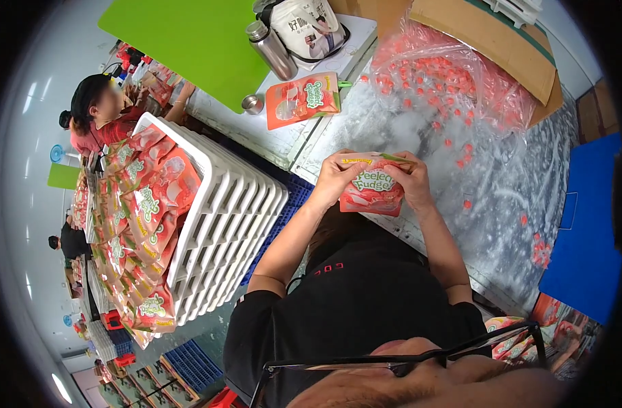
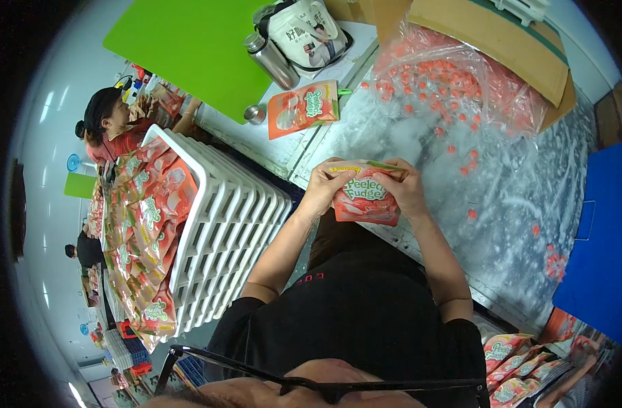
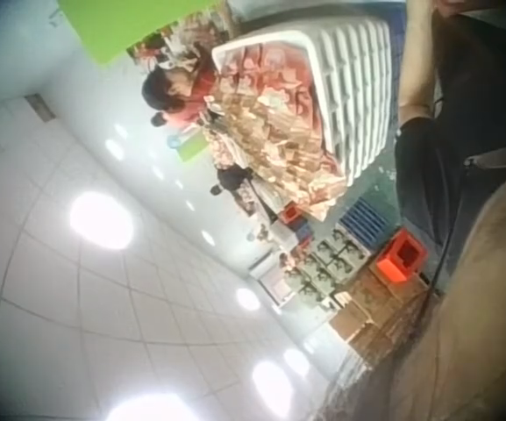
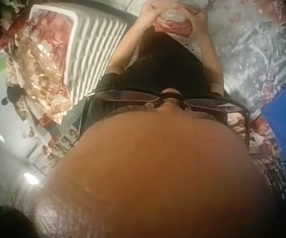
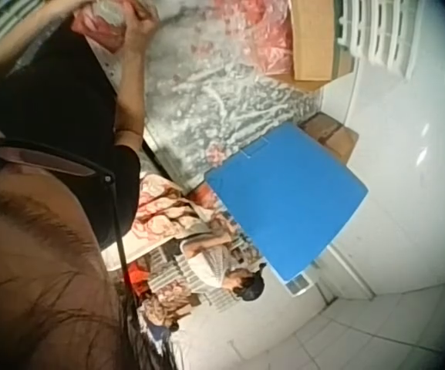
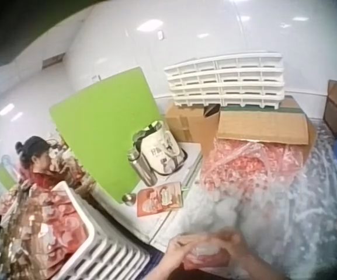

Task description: Packing individual red candies or snacks into branded bags.

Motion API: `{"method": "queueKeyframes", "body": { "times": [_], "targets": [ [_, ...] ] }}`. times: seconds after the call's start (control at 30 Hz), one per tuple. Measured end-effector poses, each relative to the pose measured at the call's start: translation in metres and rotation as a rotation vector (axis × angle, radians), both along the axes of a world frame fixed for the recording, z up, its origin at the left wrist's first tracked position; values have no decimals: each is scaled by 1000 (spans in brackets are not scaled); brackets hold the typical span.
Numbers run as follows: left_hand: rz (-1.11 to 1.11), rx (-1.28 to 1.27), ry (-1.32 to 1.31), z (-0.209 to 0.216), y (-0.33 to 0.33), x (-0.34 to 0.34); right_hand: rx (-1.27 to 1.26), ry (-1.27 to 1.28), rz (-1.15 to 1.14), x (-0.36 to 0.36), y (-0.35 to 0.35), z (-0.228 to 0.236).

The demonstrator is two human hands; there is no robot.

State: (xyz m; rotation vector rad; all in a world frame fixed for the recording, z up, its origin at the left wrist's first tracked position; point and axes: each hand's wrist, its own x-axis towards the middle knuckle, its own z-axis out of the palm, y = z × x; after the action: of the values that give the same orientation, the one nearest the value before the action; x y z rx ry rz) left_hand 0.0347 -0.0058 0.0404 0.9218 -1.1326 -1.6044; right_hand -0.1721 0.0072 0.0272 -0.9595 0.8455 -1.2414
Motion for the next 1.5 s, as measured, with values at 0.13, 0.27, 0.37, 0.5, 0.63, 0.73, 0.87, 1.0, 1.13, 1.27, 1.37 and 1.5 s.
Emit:
{"method": "queueKeyframes", "body": {
  "times": [0.13,0.27,0.37,0.5,0.63,0.73,0.87,1.0,1.13,1.27,1.37,1.5],
  "targets": [
    [19,8,8,-8,1,-1,6,-34,-7,0,2,-13],
    [26,2,-8,-9,2,-4,4,-74,-53,2,2,-19],
    [20,22,2,-3,2,-5,30,-107,-81,1,1,-19],
    [52,124,199,-7,-4,1,40,-126,-73,-2,-5,-23],
    [120,66,164,-15,-8,2,43,-145,-60,1,-10,-24],
    [94,162,182,-5,-8,12,44,-160,-58,8,-13,-27],
    [88,227,105,-26,-2,18,-65,94,-75,12,-9,-23],
    [118,0,155,-24,-5,4,-114,-50,-97,1,-11,-49],
    [532,57,44,67,4,43,13,-338,-30,8,-18,-12],
    [1050,-235,-207,151,-4,163,32,-175,-74,1,-33,-11],
    [1392,-598,-181,201,-9,246,88,-116,-91,-12,-41,-53],
    [1836,-531,-1101,180,12,352,195,-172,-20,-7,-34,-62]
  ]
}}
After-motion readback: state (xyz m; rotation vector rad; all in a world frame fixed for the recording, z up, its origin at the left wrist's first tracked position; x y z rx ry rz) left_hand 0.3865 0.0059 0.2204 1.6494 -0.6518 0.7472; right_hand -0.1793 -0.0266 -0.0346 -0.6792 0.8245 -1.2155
